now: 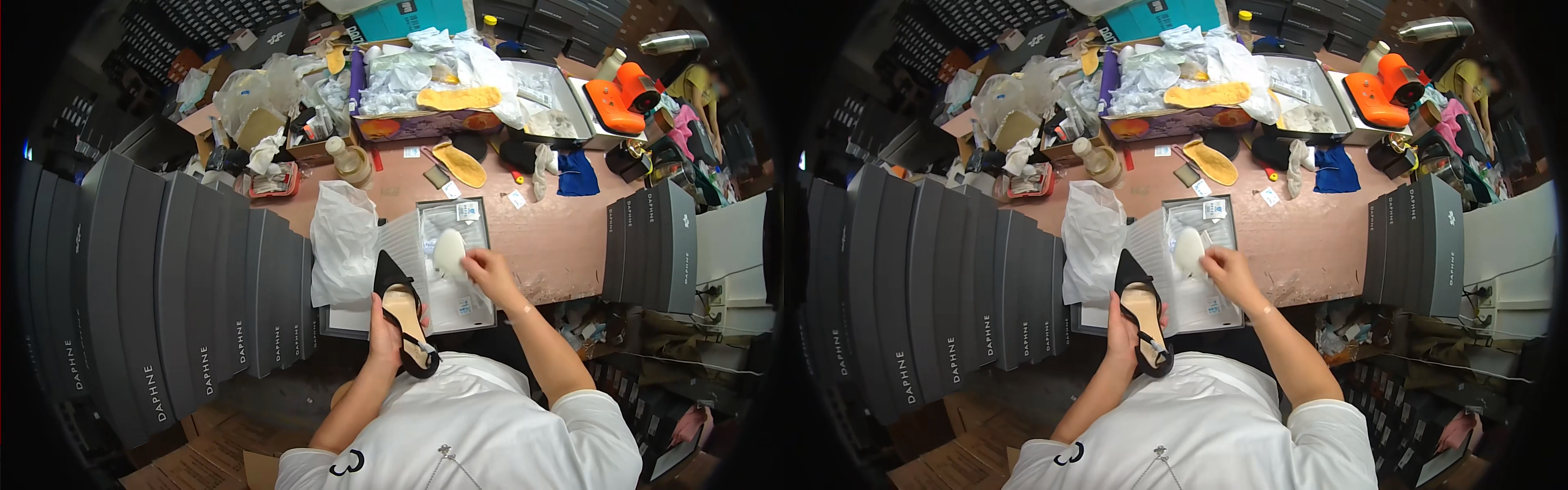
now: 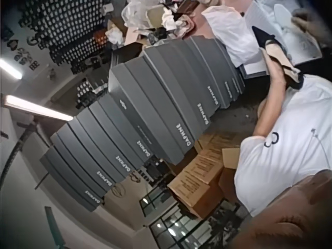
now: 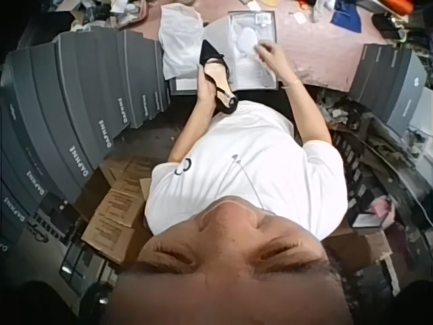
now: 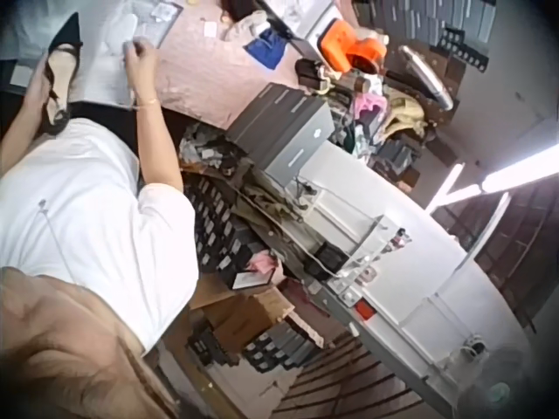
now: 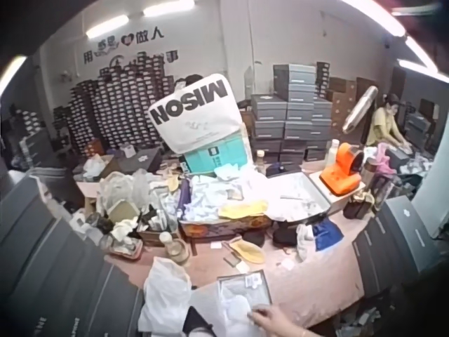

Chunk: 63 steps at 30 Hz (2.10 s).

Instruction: Pack pairs of black high-heeled shoes into boxes using protective paper and checking tags.

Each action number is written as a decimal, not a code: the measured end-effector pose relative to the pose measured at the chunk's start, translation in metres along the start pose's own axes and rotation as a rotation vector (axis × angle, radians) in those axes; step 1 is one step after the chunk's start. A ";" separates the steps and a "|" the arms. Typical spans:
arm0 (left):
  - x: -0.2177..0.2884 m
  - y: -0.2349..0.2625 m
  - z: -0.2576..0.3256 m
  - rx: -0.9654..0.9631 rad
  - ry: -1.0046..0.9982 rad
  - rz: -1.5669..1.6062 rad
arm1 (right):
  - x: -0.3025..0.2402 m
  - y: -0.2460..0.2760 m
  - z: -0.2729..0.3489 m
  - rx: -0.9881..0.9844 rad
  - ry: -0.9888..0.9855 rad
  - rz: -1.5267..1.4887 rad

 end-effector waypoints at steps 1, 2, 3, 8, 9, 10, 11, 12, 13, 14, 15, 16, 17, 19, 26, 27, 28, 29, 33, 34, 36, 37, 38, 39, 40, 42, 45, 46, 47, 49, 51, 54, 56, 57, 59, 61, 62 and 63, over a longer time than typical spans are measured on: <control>0.004 -0.001 0.000 0.003 -0.017 -0.081 | 0.003 -0.020 0.021 -0.213 -0.176 -0.420; 0.007 -0.009 0.000 0.025 -0.057 -0.120 | -0.007 -0.038 0.043 -0.334 -0.271 -0.552; 0.008 -0.019 0.000 0.041 -0.092 -0.162 | -0.013 -0.059 0.063 -0.446 -0.364 -0.682; -0.017 -0.010 0.005 -0.038 -0.115 -0.261 | 0.009 -0.097 0.052 -0.127 -0.265 -0.587; -0.021 -0.006 0.007 -0.050 -0.098 -0.294 | -0.001 -0.095 0.044 -0.153 -0.168 -0.360; -0.024 -0.002 0.010 -0.024 -0.109 -0.283 | -0.008 -0.093 0.037 -0.221 -0.065 -0.013; -0.023 -0.003 0.010 -0.003 -0.123 -0.271 | -0.018 -0.076 0.030 -0.137 0.008 0.207; -0.023 0.003 0.012 0.057 -0.126 -0.285 | -0.028 -0.058 0.026 -0.050 0.079 0.426; -0.022 0.010 0.014 0.117 -0.130 -0.298 | -0.039 -0.044 0.021 0.036 0.150 0.644; -0.024 0.024 0.011 0.177 -0.039 -0.304 | -0.039 -0.036 0.015 0.052 0.195 0.751; -0.020 0.023 0.011 0.207 0.002 -0.355 | -0.031 -0.032 0.006 0.062 0.240 0.859; -0.022 0.029 0.003 0.157 0.044 -0.318 | -0.020 -0.033 0.003 0.072 0.285 0.966; -0.024 0.033 -0.003 0.110 0.078 -0.279 | 0.004 -0.045 -0.004 -0.013 0.273 1.083; -0.025 0.029 -0.004 0.107 0.113 -0.313 | 0.046 -0.070 -0.022 -0.187 0.275 1.317; -0.004 0.005 -0.005 -0.004 -0.010 -0.098 | -0.061 -0.038 0.029 -0.150 0.123 0.108; -0.005 -0.002 -0.005 -0.025 -0.020 -0.086 | -0.061 -0.049 0.034 -0.148 0.129 0.138; -0.008 -0.007 -0.006 -0.047 -0.029 -0.075 | -0.058 -0.059 0.036 -0.131 0.157 0.176; -0.011 -0.011 -0.005 -0.067 -0.044 -0.064 | -0.057 -0.069 0.034 -0.119 0.188 0.212; -0.022 -0.018 0.009 0.010 -0.149 -0.145 | -0.065 -0.086 0.018 0.042 0.267 0.633; -0.020 -0.019 0.009 0.035 -0.182 -0.156 | -0.066 -0.088 0.016 0.045 0.267 0.664; -0.013 -0.016 0.011 0.089 -0.243 -0.182 | -0.068 -0.093 0.022 0.018 0.317 0.725; -0.012 -0.014 0.008 0.078 -0.234 -0.188 | -0.068 -0.092 0.024 0.002 0.326 0.755; -0.012 -0.009 0.008 0.078 -0.221 -0.191 | -0.070 -0.093 0.030 -0.025 0.330 0.779; -0.013 -0.006 0.009 0.080 -0.209 -0.193 | -0.074 -0.095 0.035 -0.052 0.333 0.803; -0.010 -0.008 0.008 0.053 -0.235 -0.231 | -0.081 -0.091 0.035 -0.042 0.362 0.763; -0.007 -0.016 0.008 -0.007 -0.272 -0.305 | -0.072 -0.088 0.027 -0.124 0.197 0.639; -0.004 -0.018 0.007 -0.054 -0.317 -0.264 | -0.073 -0.084 0.020 -0.238 0.033 0.321; -0.002 -0.019 0.008 -0.058 -0.317 -0.226 | -0.078 -0.084 0.022 -0.203 0.102 0.361; -0.002 -0.022 0.009 -0.062 -0.312 -0.185 | -0.081 -0.084 0.026 -0.167 0.166 0.403; -0.006 -0.022 0.008 -0.013 -0.270 -0.207 | -0.070 -0.085 0.027 -0.060 0.237 0.552; -0.007 -0.020 0.005 0.014 -0.268 -0.255 | -0.070 -0.082 0.023 0.003 0.191 0.620; -0.015 -0.027 0.005 0.014 -0.309 -0.374 | -0.080 -0.083 0.016 0.050 0.285 0.617; -0.019 -0.034 0.004 -0.036 -0.292 -0.323 | -0.062 -0.091 0.006 -0.046 0.359 0.476; -0.019 -0.034 0.002 -0.049 -0.263 -0.275 | -0.058 -0.092 0.006 -0.044 0.373 0.427; -0.015 -0.035 0.007 -0.084 -0.305 -0.272 | -0.059 -0.098 0.013 -0.047 0.394 0.323; -0.012 -0.029 0.007 -0.096 -0.326 -0.278 | -0.060 -0.099 0.017 -0.138 0.317 0.445; -0.012 -0.024 0.002 -0.097 -0.324 -0.281 | -0.062 -0.095 0.016 -0.147 0.310 0.465; -0.013 -0.019 0.000 -0.097 -0.323 -0.283 | -0.065 -0.094 0.016 -0.156 0.304 0.485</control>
Point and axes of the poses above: each hand's wrist, its own z-axis away from the middle knuckle, its own y-axis out of the back of the hand, x = y × z, the point moved 8 cm from there along -z, towards the middle knuckle, and after that the axes turned 10 degrees about -x, right-handed, at the moved point
